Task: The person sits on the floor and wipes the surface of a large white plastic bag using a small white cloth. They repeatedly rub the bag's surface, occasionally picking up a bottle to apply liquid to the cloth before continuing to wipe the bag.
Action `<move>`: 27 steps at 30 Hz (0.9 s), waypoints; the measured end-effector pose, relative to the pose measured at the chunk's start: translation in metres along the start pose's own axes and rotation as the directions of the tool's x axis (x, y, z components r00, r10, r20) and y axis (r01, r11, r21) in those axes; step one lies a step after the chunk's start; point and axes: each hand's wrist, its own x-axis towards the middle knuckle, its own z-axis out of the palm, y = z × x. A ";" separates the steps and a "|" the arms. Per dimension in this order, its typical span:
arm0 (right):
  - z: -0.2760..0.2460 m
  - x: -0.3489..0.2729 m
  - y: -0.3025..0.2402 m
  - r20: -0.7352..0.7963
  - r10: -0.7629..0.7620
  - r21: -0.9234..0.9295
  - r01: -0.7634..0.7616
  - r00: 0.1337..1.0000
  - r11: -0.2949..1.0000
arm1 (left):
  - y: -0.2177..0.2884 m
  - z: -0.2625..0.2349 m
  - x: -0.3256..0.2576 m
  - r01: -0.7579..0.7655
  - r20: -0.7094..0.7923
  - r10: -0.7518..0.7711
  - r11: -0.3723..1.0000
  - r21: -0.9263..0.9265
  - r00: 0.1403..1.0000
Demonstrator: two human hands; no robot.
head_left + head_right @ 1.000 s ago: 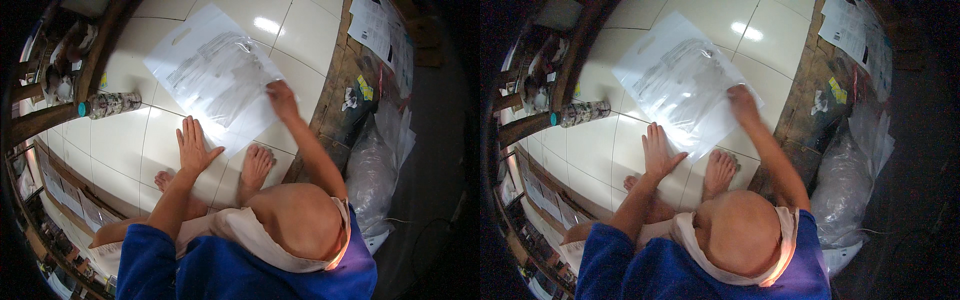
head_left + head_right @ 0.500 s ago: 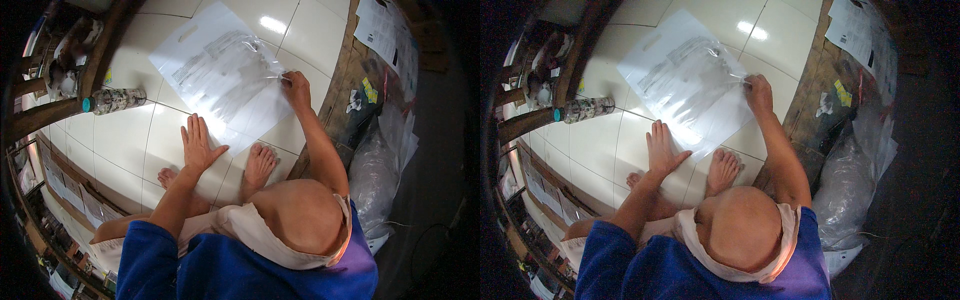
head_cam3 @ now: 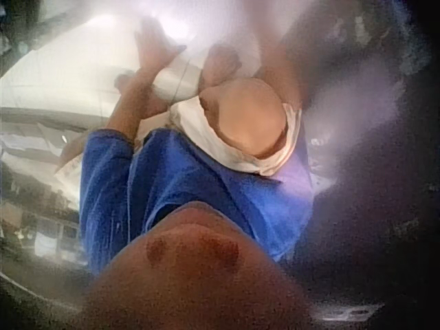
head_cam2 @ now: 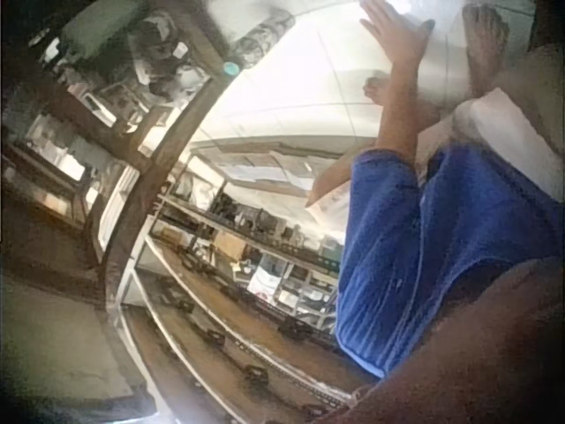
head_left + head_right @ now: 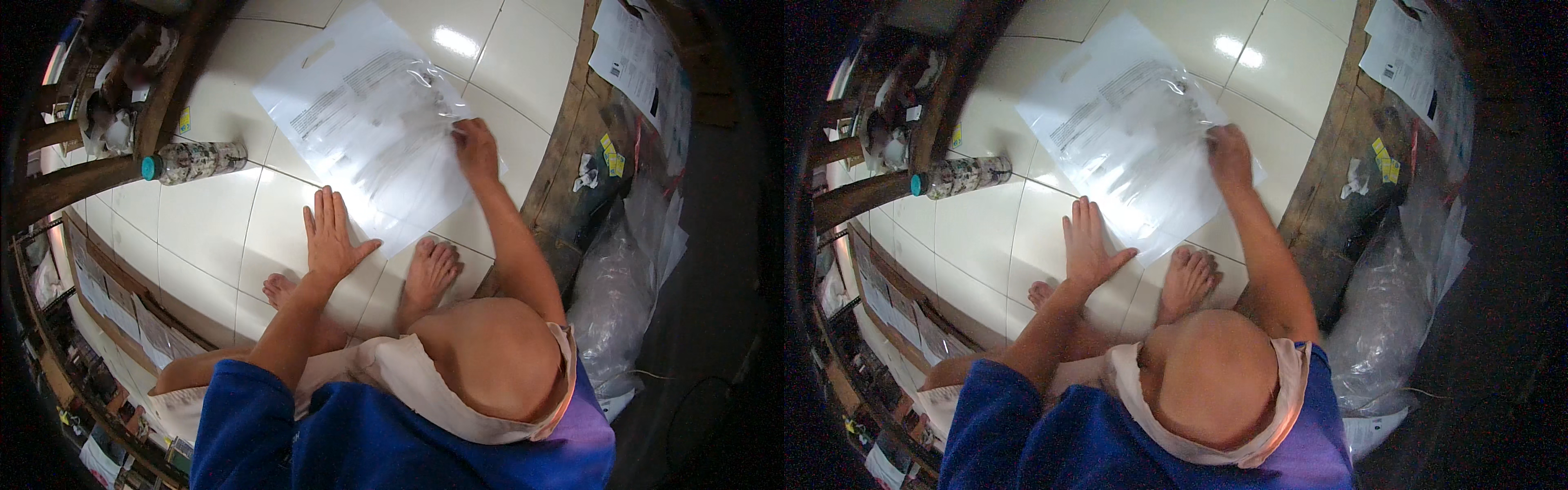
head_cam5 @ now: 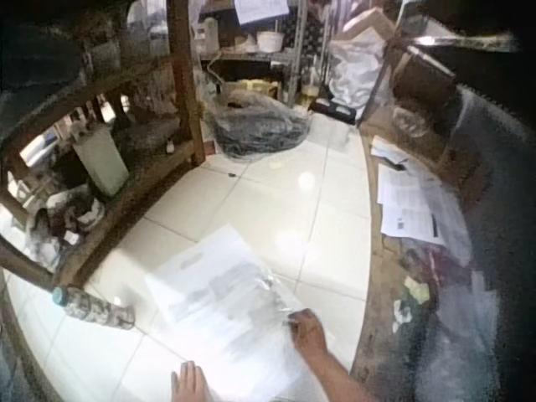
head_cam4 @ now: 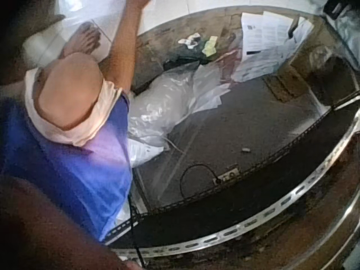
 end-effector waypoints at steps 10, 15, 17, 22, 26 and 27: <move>0.049 -0.086 -0.124 0.568 -0.262 0.152 0.213 0.781 0.965 | -0.010 0.016 -0.002 -0.030 -0.094 0.026 0.998 -0.048 0.995; 0.045 -0.005 -0.016 0.021 -0.092 0.093 0.090 0.996 0.992 | -0.007 0.017 0.000 -0.107 -0.177 0.099 0.994 -0.035 0.979; 0.011 0.034 -0.017 0.041 0.019 -0.032 -0.017 0.999 0.999 | -0.009 0.013 -0.003 -0.076 -0.163 0.071 0.997 -0.026 0.984; 0.042 -0.011 -0.046 0.324 -0.176 -0.025 0.194 0.930 0.981 | -0.007 0.013 -0.002 -0.055 -0.134 0.055 0.998 0.000 0.989; 0.063 -0.075 -0.095 0.480 -0.317 0.116 0.299 0.818 0.947 | -0.011 0.018 -0.004 -0.064 -0.153 0.057 0.997 -0.045 0.987; 0.060 -0.074 -0.096 0.522 -0.289 0.099 0.279 0.802 0.955 | -0.009 0.019 -0.001 -0.080 -0.166 0.070 0.995 -0.053 0.984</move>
